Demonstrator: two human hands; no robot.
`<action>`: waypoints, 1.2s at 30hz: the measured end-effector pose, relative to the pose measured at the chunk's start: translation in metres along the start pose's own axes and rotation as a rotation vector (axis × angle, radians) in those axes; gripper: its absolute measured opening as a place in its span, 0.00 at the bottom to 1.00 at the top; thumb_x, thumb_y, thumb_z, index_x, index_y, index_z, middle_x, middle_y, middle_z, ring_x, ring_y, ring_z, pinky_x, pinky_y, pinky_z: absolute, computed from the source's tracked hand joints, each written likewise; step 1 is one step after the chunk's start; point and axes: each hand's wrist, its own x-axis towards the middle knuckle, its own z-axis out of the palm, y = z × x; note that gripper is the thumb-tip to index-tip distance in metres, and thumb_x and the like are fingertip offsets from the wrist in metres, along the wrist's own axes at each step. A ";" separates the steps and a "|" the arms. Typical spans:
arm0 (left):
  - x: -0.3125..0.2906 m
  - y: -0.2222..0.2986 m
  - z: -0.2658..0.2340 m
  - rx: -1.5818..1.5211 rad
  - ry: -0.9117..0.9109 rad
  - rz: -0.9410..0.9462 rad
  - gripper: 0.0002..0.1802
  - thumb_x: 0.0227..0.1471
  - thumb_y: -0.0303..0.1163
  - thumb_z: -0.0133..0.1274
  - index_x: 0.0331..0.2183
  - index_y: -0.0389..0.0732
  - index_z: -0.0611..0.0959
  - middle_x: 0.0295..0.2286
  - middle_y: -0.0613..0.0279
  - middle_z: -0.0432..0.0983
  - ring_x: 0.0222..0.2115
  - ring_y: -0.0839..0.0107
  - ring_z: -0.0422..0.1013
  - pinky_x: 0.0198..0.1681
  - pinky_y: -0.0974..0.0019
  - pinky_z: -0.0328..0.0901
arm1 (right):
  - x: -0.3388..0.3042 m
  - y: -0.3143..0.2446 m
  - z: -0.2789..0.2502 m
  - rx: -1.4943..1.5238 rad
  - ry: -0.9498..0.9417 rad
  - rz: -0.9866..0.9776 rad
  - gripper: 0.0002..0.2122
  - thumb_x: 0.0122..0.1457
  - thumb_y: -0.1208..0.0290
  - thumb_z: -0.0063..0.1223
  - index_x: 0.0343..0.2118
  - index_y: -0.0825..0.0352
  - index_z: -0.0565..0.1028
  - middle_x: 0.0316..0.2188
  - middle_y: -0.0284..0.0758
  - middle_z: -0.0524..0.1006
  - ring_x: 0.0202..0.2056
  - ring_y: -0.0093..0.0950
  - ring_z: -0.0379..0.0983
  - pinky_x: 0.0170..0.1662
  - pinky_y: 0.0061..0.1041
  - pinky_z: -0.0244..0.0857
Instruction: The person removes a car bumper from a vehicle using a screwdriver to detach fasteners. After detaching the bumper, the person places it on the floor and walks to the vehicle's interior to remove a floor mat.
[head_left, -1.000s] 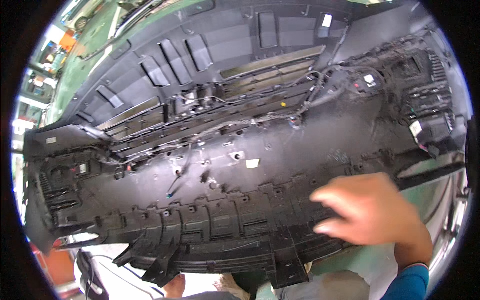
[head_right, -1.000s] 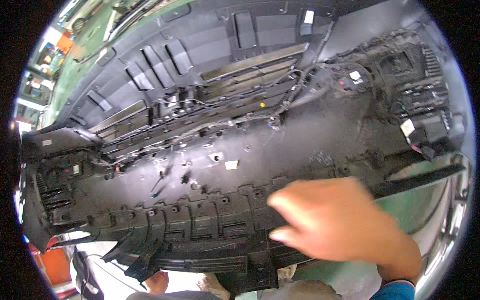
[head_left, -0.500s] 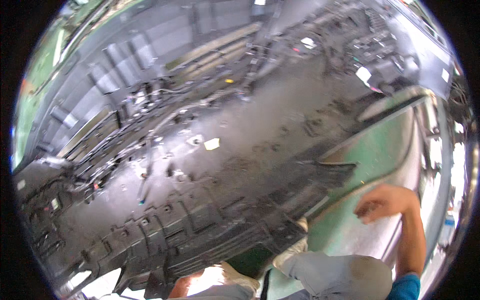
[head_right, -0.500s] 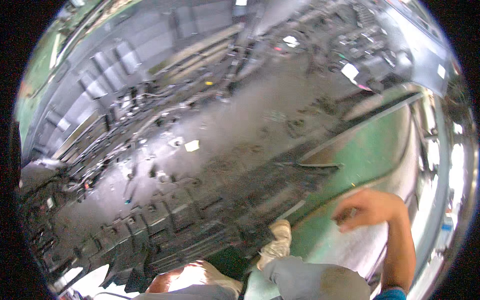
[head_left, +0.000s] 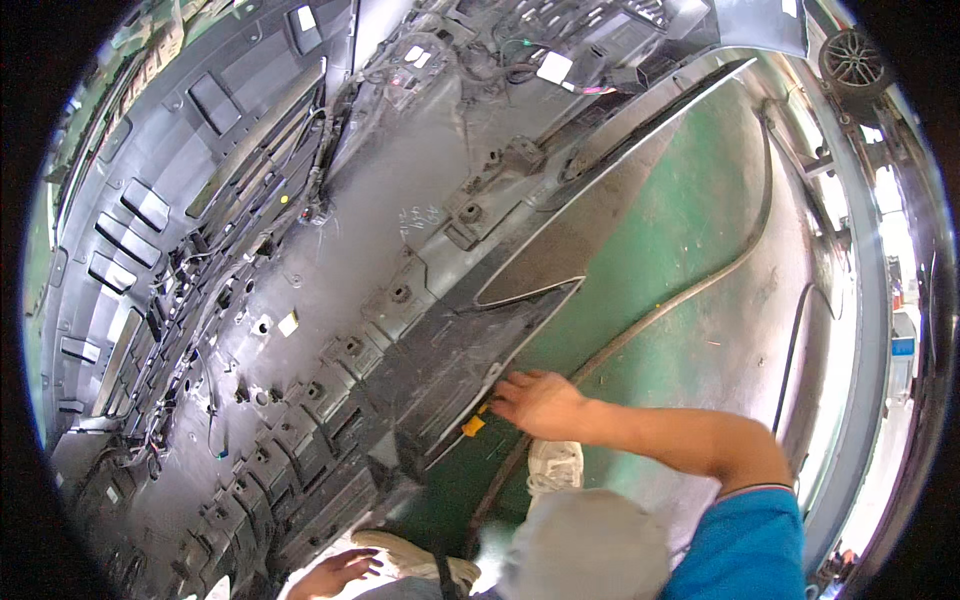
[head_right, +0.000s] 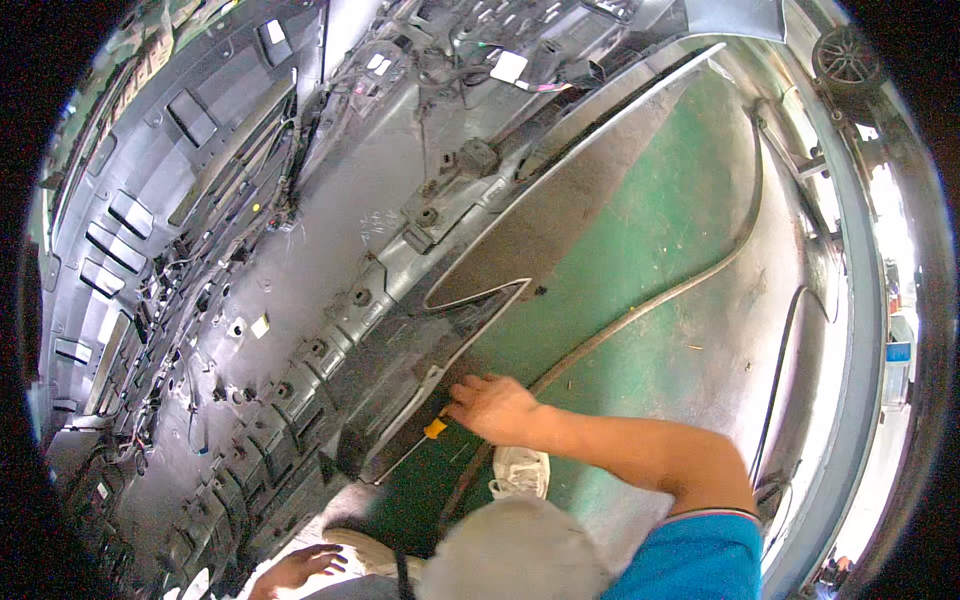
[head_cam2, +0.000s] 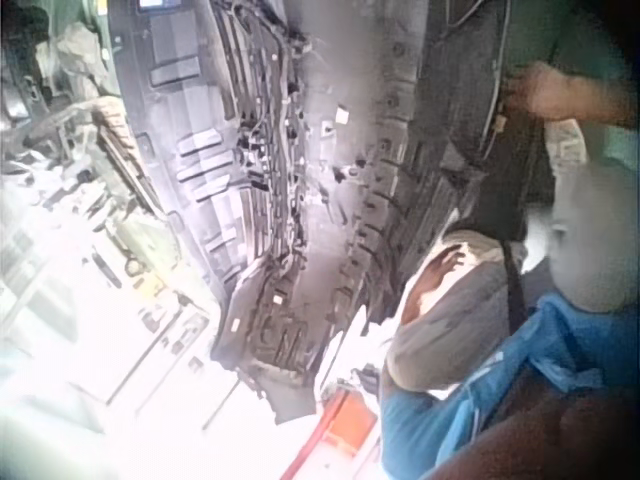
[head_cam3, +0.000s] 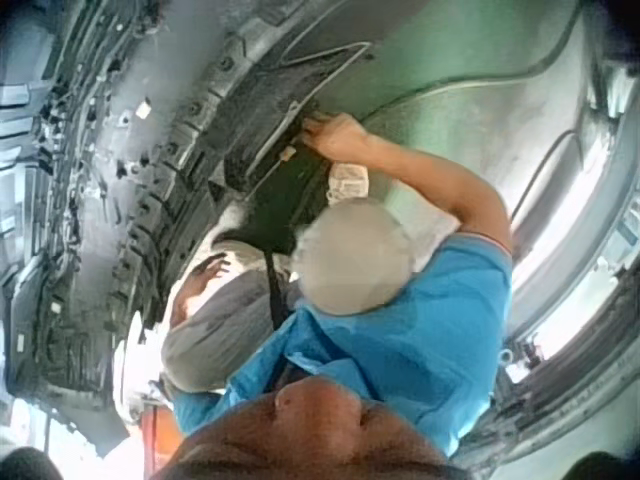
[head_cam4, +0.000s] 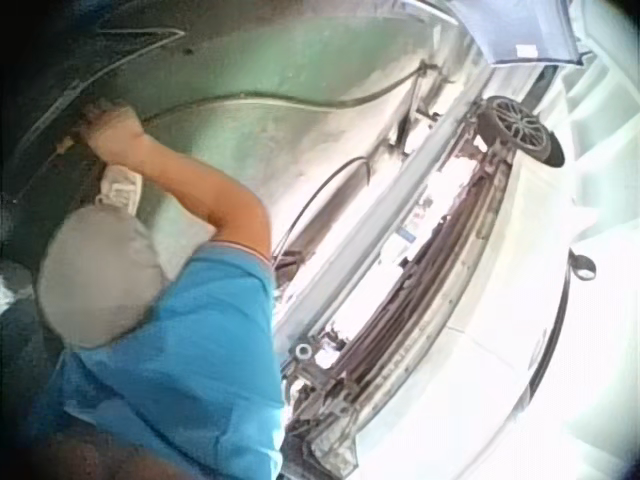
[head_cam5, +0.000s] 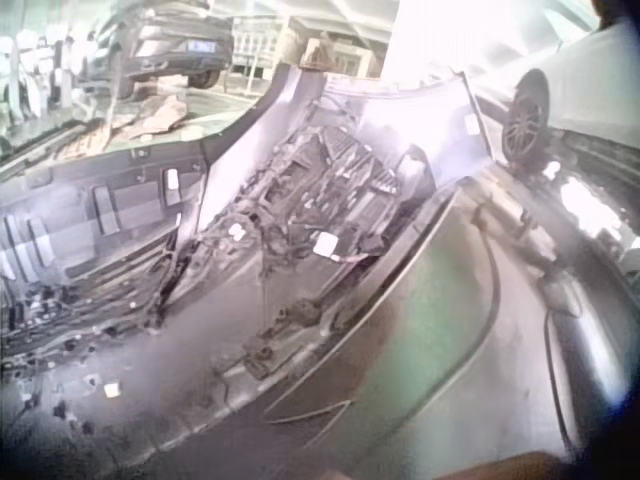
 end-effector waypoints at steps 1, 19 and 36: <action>-0.013 0.011 -0.004 -0.033 -0.112 0.011 0.36 0.66 0.46 0.53 0.66 0.39 0.65 0.58 0.51 0.72 0.53 0.60 0.73 0.57 0.56 0.67 | 0.007 0.001 0.014 -0.033 0.086 -0.035 0.15 0.58 0.68 0.53 0.48 0.60 0.78 0.47 0.36 0.76 0.52 0.36 0.73 0.47 0.34 0.72; 0.028 0.248 0.196 1.375 -0.130 0.488 0.16 0.62 0.31 0.51 0.49 0.35 0.80 0.40 0.48 0.79 0.38 0.54 0.77 0.43 0.56 0.72 | -0.120 0.144 0.042 0.535 0.341 1.168 0.19 0.52 0.61 0.67 0.43 0.65 0.77 0.30 0.47 0.81 0.34 0.46 0.80 0.37 0.42 0.72; 0.358 0.330 0.216 1.045 0.999 0.780 0.33 0.58 0.30 0.57 0.61 0.31 0.67 0.54 0.38 0.66 0.54 0.42 0.68 0.58 0.47 0.65 | -0.010 0.188 0.037 0.567 0.746 1.138 0.15 0.51 0.69 0.66 0.41 0.66 0.78 0.39 0.47 0.75 0.41 0.53 0.75 0.44 0.47 0.70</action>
